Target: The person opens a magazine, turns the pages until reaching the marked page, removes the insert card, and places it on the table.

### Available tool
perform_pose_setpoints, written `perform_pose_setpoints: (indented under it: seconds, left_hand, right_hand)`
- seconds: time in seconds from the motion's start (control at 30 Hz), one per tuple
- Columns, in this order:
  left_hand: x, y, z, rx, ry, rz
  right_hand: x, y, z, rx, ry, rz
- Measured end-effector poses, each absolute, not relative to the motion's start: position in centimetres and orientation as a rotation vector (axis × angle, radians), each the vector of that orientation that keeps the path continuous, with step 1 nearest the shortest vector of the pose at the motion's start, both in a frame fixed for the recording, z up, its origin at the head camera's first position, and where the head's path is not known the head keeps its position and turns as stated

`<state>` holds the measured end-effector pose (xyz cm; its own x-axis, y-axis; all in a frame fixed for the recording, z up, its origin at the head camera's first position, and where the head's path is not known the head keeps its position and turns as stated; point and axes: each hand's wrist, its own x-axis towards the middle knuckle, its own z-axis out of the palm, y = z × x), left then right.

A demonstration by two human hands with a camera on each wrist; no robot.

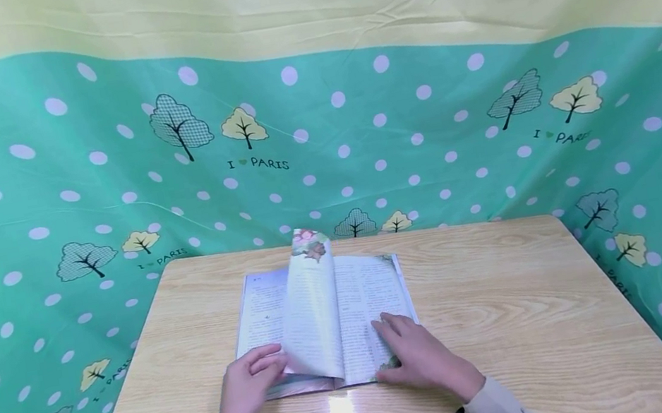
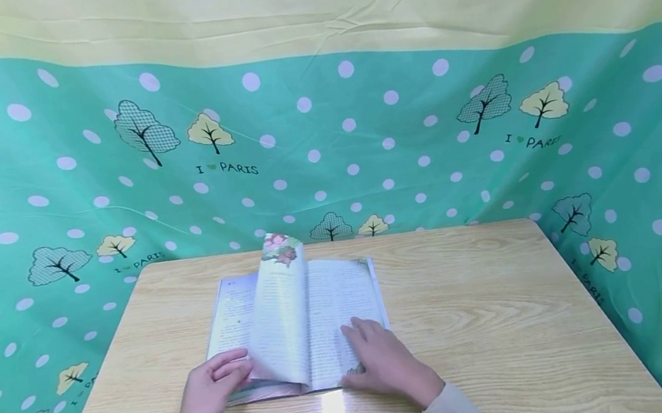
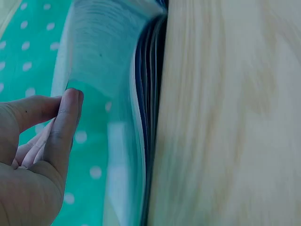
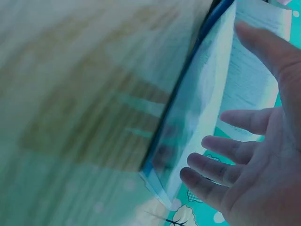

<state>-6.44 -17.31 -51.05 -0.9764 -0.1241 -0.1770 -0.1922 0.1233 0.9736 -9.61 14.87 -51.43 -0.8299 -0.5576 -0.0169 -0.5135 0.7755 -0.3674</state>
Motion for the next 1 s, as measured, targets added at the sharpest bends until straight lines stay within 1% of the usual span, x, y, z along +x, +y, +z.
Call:
perform_pose_setpoints:
  seconds: [0.17,0.33,0.63,0.83,1.0]
  left_hand:
    - [-5.6,-19.7,-51.0,-0.443,2.425,1.896]
    - [-4.9,-21.0,-51.0,-0.512,2.418,1.887]
    - [-4.3,-22.2,-51.4,-0.571,2.422,1.839]
    - [-4.2,-22.6,-51.5,-0.59,2.429,1.827]
    - [-4.3,-22.8,-51.4,-0.629,2.545,1.65]
  right_hand:
    - [-9.5,14.9,-51.7,-0.894,2.785,-0.428]
    - [-9.6,14.7,-51.9,-0.886,2.807,-0.368]
    - [-9.7,14.8,-51.8,-0.906,2.79,-0.328]
    - [-9.9,15.5,-51.5,-0.999,2.769,-0.395]
    - [-10.0,15.9,-51.4,-1.05,2.758,-0.429]
